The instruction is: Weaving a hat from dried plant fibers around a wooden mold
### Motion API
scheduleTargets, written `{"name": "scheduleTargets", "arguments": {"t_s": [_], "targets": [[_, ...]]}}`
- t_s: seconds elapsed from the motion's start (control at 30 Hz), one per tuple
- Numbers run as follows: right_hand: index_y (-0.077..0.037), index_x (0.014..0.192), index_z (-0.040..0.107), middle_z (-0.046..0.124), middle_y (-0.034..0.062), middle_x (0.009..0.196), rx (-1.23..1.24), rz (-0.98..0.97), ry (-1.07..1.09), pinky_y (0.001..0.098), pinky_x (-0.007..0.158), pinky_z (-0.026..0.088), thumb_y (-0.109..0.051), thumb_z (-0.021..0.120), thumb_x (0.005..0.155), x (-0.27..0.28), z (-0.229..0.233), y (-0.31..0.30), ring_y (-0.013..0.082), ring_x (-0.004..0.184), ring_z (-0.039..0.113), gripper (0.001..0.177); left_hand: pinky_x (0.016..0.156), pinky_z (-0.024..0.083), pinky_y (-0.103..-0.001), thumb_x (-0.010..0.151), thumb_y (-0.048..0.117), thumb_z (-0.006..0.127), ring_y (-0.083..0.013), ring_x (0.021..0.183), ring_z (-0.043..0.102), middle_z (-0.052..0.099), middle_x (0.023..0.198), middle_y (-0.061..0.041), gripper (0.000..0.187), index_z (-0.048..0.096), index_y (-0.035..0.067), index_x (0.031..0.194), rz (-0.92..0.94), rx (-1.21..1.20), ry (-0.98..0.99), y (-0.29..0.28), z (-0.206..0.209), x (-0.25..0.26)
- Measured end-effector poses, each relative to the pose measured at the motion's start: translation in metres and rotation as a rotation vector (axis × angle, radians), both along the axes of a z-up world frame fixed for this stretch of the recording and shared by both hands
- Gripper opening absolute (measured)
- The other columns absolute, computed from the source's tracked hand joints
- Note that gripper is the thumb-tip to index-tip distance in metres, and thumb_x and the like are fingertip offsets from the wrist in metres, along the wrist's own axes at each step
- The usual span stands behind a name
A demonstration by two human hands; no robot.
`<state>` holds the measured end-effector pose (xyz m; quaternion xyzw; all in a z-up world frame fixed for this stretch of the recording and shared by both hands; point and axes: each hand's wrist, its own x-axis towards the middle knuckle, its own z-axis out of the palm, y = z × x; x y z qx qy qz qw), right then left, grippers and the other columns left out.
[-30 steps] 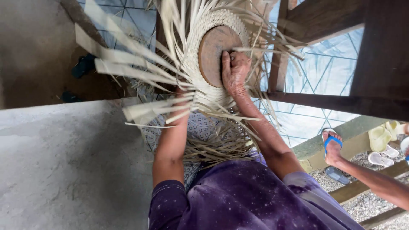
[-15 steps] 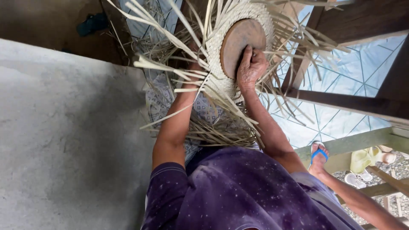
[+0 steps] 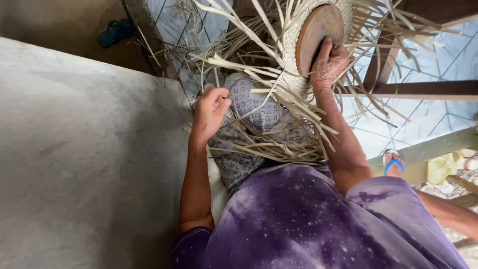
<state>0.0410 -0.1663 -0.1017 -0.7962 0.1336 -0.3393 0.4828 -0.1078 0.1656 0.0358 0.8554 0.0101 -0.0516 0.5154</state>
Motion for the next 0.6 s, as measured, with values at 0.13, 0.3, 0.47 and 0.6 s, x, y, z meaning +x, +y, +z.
{"name": "scheduleTargets", "arguments": {"t_s": [0.13, 0.3, 0.47, 0.6], "targets": [[-0.019, 0.067, 0.049, 0.054, -0.0014, 0.058, 0.011, -0.059, 0.037, 0.0324, 0.039, 0.047, -0.044, 0.063, 0.102, 0.002, -0.006, 0.0, 0.0132, 0.051, 0.054, 0.045, 0.084, 0.055, -0.038, 0.099, 0.028, 0.061, -0.0275, 0.103, 0.068, 0.069, 0.12, -0.016, 0.039, 0.065, 0.001, 0.127, -0.219, 0.105, 0.167, -0.033, 0.062, 0.006], [-0.019, 0.066, 0.039, 0.038, -0.003, 0.06, -0.059, -0.113, 0.056, 0.0362, 0.046, 0.03, -0.042, 0.064, 0.101, 0.002, -0.009, -0.002, 0.0129, 0.055, 0.036, 0.049, 0.053, 0.037, -0.047, 0.101, 0.063, 0.045, -0.028, 0.058, 0.05, 0.052, 0.063, -0.008, 0.063, 0.05, 0.008, 0.071, -0.073, 0.516, -0.235, -0.084, 0.022, 0.016], [-0.021, 0.065, 0.046, 0.043, -0.005, 0.056, -0.006, 0.01, 0.044, 0.0332, 0.041, 0.035, -0.049, 0.061, 0.102, 0.003, -0.003, -0.008, 0.0107, 0.048, 0.042, 0.049, 0.052, 0.044, -0.033, 0.096, 0.03, 0.071, -0.0171, 0.063, 0.058, 0.068, 0.076, -0.004, 0.025, 0.066, 0.007, 0.089, 0.109, 0.103, -0.094, -0.108, -0.016, 0.024], [-0.02, 0.064, 0.035, 0.03, -0.0039, 0.058, -0.072, 0.065, 0.045, 0.0372, 0.047, 0.023, -0.039, 0.059, 0.106, -0.001, 0.012, -0.011, 0.0105, 0.053, 0.031, 0.052, 0.058, 0.056, -0.027, 0.093, -0.002, 0.071, -0.0161, 0.071, 0.062, 0.069, 0.08, -0.004, 0.006, 0.075, 0.002, 0.091, 0.23, -0.252, -0.254, -0.118, -0.032, 0.024]]}}
